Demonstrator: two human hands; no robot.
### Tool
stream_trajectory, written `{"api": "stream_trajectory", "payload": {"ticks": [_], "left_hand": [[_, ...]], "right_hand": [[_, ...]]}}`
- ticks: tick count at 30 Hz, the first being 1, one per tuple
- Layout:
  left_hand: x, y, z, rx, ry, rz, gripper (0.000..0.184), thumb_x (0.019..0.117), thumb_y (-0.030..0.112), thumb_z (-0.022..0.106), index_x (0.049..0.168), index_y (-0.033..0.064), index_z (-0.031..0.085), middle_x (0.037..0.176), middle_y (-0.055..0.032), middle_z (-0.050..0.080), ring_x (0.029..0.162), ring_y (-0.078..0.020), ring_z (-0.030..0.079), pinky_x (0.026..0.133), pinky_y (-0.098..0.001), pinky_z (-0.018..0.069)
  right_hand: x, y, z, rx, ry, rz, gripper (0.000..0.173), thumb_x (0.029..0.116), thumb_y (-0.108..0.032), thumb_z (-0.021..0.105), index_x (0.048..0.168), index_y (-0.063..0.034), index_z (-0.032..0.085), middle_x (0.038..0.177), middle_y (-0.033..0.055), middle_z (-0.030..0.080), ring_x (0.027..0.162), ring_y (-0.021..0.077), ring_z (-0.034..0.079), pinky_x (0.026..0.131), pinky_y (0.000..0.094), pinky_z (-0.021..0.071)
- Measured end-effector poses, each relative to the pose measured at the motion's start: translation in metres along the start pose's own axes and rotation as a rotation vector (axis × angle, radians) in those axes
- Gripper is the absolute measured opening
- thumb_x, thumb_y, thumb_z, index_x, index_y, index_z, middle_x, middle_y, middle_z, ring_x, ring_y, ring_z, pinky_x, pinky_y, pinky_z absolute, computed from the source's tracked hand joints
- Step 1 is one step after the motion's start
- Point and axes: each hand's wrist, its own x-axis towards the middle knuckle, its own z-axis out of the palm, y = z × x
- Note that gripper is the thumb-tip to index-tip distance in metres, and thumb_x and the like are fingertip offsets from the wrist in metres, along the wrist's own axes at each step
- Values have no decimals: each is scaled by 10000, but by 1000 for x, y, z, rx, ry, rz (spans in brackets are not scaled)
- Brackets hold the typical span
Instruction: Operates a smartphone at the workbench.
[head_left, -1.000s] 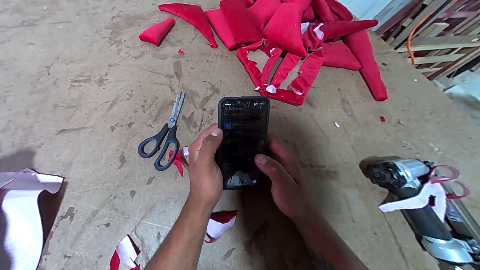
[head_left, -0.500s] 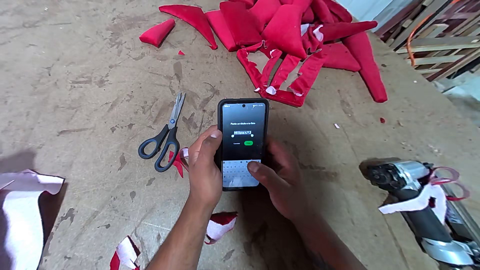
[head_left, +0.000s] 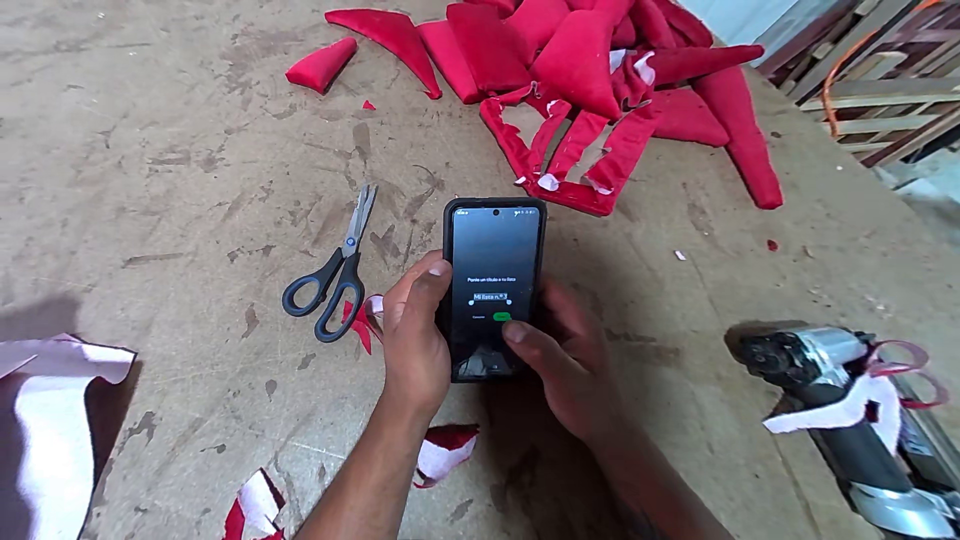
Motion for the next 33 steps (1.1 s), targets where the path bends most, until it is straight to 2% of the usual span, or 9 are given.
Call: {"api": "stream_trajectory", "payload": {"ticks": [10, 14, 17, 21, 26, 29, 33], "left_hand": [[1, -1, 1, 5, -1, -11, 466, 1089, 361, 330, 1201, 81, 686, 1045, -138, 709, 893, -213, 712, 754, -420, 617], [0, 0, 1, -1, -6, -17, 474, 1095, 376, 329, 1206, 79, 682, 1041, -140, 710, 893, -215, 713, 759, -421, 619], [1, 0, 1, -37, 29, -28, 482, 1092, 376, 318, 1174, 76, 687, 1027, -150, 710, 883, -225, 716, 751, -435, 617], [1, 1, 1, -90, 96, -50, 494, 1085, 428, 349, 1158, 80, 693, 1012, -161, 716, 876, -233, 723, 748, -446, 621], [2, 2, 0, -119, 97, -34, 492, 1087, 424, 348, 1168, 78, 688, 1012, -158, 713, 881, -227, 720, 751, -434, 619], [2, 1, 0, -123, 96, -31, 482, 1085, 413, 352, 1177, 80, 688, 1021, -157, 712, 890, -226, 719, 759, -435, 617], [1, 0, 0, -105, 89, -31, 498, 1084, 423, 338, 1199, 84, 684, 1041, -161, 711, 912, -233, 718, 775, -447, 616]], "right_hand": [[1, 0, 0, 4, 17, -4, 387, 1054, -423, 498, 1273, -131, 625, 1073, 57, 711, 975, 179, 707, 814, 357, 623], [1, 0, 0, 35, 12, -10, 390, 1047, -422, 521, 1267, -118, 626, 1062, 70, 711, 959, 188, 711, 799, 359, 626], [0, 0, -1, 27, -23, -5, 403, 989, -402, 618, 1285, -128, 619, 1065, 66, 712, 944, 192, 712, 781, 362, 631], [-3, -1, -5, -49, -103, 38, 599, 890, -426, 720, 1407, -186, 537, 1201, 4, 689, 1085, 152, 684, 891, 357, 618], [-1, 0, -5, -58, -176, 21, 669, 875, -370, 730, 1463, -180, 470, 1237, 6, 672, 1113, 159, 676, 907, 363, 619], [-2, -2, -4, -61, -167, 52, 671, 867, -320, 734, 1469, -195, 464, 1237, 5, 672, 1109, 163, 679, 897, 362, 624], [-2, -5, -3, -78, -138, 79, 619, 877, -348, 728, 1430, -197, 494, 1199, -7, 687, 1080, 143, 688, 873, 342, 627]]}}
